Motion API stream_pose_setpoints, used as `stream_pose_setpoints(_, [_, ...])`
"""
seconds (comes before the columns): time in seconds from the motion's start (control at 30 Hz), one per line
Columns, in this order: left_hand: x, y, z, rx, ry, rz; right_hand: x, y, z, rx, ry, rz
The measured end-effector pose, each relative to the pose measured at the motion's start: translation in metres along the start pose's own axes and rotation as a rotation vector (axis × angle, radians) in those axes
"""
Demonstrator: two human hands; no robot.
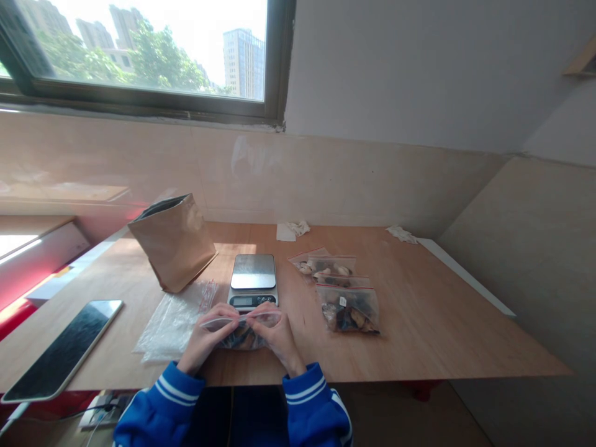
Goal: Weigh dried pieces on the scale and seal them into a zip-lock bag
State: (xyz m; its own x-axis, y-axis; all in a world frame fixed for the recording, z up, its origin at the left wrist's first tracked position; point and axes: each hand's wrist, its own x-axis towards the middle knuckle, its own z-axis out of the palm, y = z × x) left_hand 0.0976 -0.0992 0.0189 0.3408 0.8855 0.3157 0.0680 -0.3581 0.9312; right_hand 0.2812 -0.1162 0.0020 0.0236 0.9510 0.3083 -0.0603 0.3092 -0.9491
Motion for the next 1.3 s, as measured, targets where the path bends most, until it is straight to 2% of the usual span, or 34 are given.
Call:
stream_pose_setpoints(0.37, [-0.002, 0.002, 0.004, 0.16, 0.148, 0.101, -0.002, 0.002, -0.003, -0.059, 0.005, -0.006])
stream_pose_setpoints(0.57, [-0.002, 0.005, 0.004, 0.15, 0.108, 0.114, 0.0, -0.004, -0.002, 0.074, -0.096, 0.042])
stream_pose_setpoints(0.67, [-0.001, 0.006, 0.004, 0.15, 0.103, 0.128, 0.002, -0.005, 0.001, 0.106, -0.106, 0.045])
stream_pose_setpoints(0.8, [0.0, 0.009, 0.007, 0.181, 0.102, 0.151, 0.002, -0.004, 0.005, 0.091, -0.046, 0.042])
stream_pose_setpoints(0.93, [0.003, 0.012, 0.011, 0.232, 0.118, 0.175, 0.0, -0.004, 0.009, -0.017, 0.056, -0.011])
stream_pose_setpoints(1.1, [0.004, 0.013, 0.018, 0.278, 0.225, 0.176, -0.001, -0.007, 0.021, -0.077, 0.241, -0.076])
stream_pose_setpoints(1.2, [0.004, 0.016, 0.017, 0.276, 0.295, 0.17, 0.0, -0.011, 0.025, -0.056, 0.254, -0.081])
stream_pose_setpoints(1.3, [0.006, 0.021, 0.013, 0.226, 0.302, 0.106, 0.003, -0.02, 0.021, -0.045, 0.22, -0.053])
